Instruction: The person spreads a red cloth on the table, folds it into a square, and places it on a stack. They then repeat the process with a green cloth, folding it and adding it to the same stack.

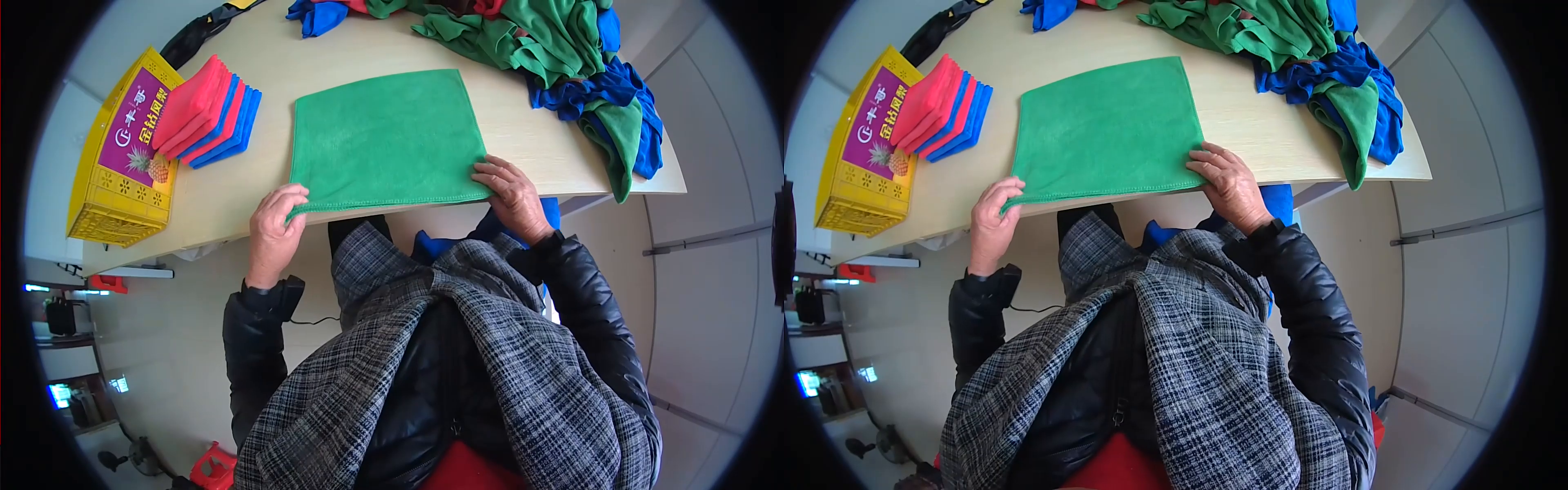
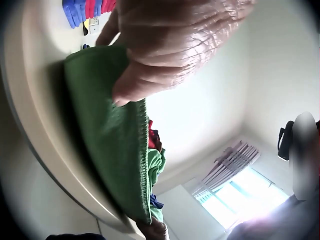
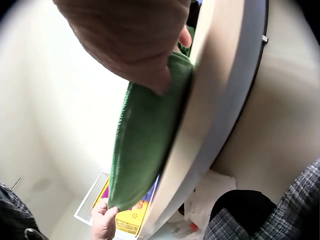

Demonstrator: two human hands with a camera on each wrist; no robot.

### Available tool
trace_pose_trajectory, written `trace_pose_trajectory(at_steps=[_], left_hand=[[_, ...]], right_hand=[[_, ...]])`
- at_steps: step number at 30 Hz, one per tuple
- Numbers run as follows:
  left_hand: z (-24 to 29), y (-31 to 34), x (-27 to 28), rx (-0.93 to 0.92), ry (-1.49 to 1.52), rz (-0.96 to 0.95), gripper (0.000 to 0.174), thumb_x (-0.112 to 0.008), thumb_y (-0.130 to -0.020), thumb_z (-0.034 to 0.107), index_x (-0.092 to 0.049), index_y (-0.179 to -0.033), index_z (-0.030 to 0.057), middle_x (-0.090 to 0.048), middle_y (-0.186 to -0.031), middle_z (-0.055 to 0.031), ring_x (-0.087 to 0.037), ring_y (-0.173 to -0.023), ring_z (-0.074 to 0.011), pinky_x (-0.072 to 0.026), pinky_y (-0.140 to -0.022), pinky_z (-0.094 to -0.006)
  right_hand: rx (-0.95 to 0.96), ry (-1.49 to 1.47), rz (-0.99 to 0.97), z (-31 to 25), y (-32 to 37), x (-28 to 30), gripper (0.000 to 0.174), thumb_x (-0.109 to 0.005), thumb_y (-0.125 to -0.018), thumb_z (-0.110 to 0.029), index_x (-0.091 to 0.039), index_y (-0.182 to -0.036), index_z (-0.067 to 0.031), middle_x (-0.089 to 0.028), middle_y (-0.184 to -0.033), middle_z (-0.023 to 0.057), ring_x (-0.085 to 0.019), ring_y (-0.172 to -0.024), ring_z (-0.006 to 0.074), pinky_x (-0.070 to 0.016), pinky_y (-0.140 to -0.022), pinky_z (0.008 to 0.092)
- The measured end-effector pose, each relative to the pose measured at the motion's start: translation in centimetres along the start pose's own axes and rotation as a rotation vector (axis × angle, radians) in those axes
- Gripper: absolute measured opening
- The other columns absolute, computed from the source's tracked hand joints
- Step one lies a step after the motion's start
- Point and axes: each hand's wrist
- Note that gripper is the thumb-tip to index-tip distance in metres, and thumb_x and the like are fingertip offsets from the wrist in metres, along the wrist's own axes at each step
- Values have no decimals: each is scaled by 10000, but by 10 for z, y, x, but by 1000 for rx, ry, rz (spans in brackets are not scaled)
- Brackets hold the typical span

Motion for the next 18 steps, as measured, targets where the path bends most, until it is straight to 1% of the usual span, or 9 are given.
trace_pose_trajectory(at_steps=[2, 3, 6, 10, 11, 13, 15, 16, 18], left_hand=[[0, 5, 11, 46, 81, -107, 199, -693, -751, -50, -624, -930, -2, -697, -1020, -129, -663, -979, -333, -526, -873, -383], [0, 8, 17, 46, 80, -104, 199, -693, -751, -50, -624, -930, -2, -697, -1020, -129, -663, -979, -333, -526, -873, -383], [3, 14, 33, 177, 282, -308, 162, -698, -797, -45, -612, -930, -13, -701, -983, -104, -670, -933, -214, -509, -868, -317], [-11, -10, 46, 323, 364, -254, 152, -739, -832, 38, -644, -933, -24, -673, -872, -44, -621, -847, -108, -493, -775, -277], [-20, -20, 44, 322, 363, -246, 152, -739, -832, 38, -644, -933, -24, -673, -872, -44, -621, -847, -108, -493, -775, -277], [-49, -48, 33, 430, 340, -117, 181, -742, -867, 96, -650, -949, -37, -633, -820, -8, -548, -817, -51, -470, -732, -254], [-78, -81, 17, 391, 384, -108, 218, -748, -873, 133, -647, -934, -50, -604, -787, 6, -520, -772, -47, -458, -684, -257], [-99, -93, 4, 387, 385, -99, 218, -748, -873, 133, -647, -934, -50, -604, -787, 6, -520, -772, -47, -458, -684, -257], [-140, -107, -24, 412, 335, -62, 225, -755, -866, 135, -656, -938, -54, -625, -784, -2, -531, -738, -55, -462, -660, -264]], right_hand=[[-5, -72, -14, -8, -3, 17, 403, -695, -767, -16, -685, -1167, -72, -681, -1203, 129, -625, -1170, 311, -510, -985, 406], [-2, -71, -14, -12, -4, 25, 403, -695, -767, -16, -685, -1167, -72, -681, -1203, 129, -625, -1170, 311, -510, -985, 406], [-96, -232, -238, -25, -10, 49, 342, -663, -784, 17, -685, -1121, -35, -715, -1067, 153, -693, -982, 332, -553, -867, 371], [-114, -404, -315, -14, -45, 69, 220, -655, -852, -12, -686, -1069, -1, -711, -886, 138, -696, -806, 255, -542, -751, 349], [-107, -401, -315, -7, -58, 70, 220, -655, -852, -12, -686, -1069, -1, -711, -886, 138, -696, -806, 255, -542, -751, 349], [-403, -533, -416, 14, -92, 68, 176, -673, -910, -104, -679, -1029, 26, -678, -774, 81, -643, -717, 164, -506, -674, 314], [-348, -402, -339, 36, -128, 54, 229, -680, -933, -197, -687, -983, 27, -657, -751, 23, -594, -684, 110, -480, -627, 292], [-342, -395, -338, 49, -143, 39, 229, -680, -933, -197, -687, -983, 27, -657, -751, 23, -594, -684, 110, -480, -627, 292], [-570, -645, -232, 77, -162, 2, 301, -709, -900, -267, -699, -972, 26, -654, -704, 100, -630, -655, 141, -502, -611, 329]])
Point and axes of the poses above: each hand's wrist, its own y-axis away from the middle knuckle, its own x-axis out of the back of the hand, z = x × y
